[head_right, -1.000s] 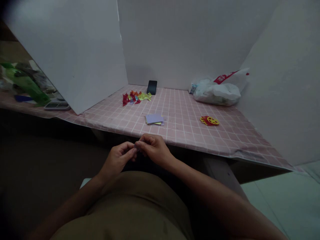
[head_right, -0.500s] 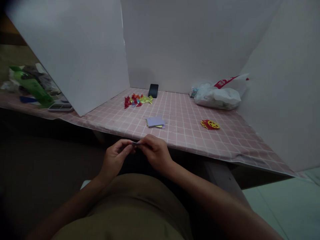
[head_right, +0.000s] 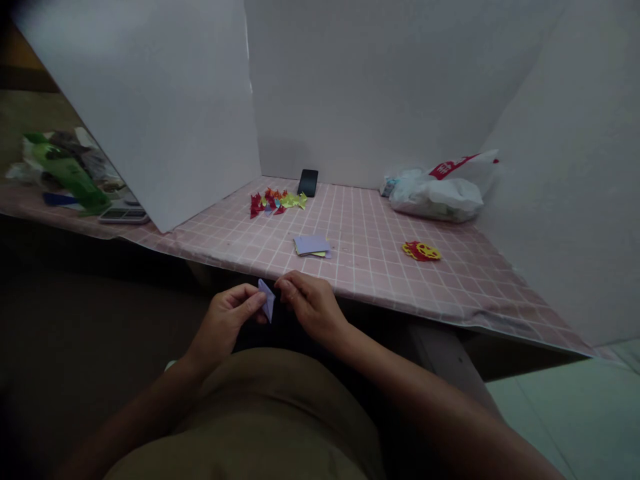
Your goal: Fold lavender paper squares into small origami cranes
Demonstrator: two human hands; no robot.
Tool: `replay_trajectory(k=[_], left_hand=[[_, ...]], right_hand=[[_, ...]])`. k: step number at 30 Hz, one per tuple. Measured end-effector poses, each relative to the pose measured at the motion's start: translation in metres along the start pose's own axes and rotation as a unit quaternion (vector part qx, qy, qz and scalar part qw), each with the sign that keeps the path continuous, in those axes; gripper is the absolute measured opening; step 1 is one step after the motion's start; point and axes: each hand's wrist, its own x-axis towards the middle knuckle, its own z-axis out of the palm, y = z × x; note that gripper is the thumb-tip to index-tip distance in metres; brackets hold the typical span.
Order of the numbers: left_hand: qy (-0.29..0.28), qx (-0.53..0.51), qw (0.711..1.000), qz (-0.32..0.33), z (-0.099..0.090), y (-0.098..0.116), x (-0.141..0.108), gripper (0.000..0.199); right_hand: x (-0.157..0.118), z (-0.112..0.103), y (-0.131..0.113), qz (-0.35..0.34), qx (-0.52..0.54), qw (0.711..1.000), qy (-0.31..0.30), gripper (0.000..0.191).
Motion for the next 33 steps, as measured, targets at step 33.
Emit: replay_trajectory(k=[33], left_hand=[[-0.031, 0.001, 0.999, -0.015, -0.0022, -0.0051, 0.0003, 0.025]], right_hand=[[0.0006, 0.0050, 0.0002, 0.166, 0.236, 0.954, -0.088, 0.026]])
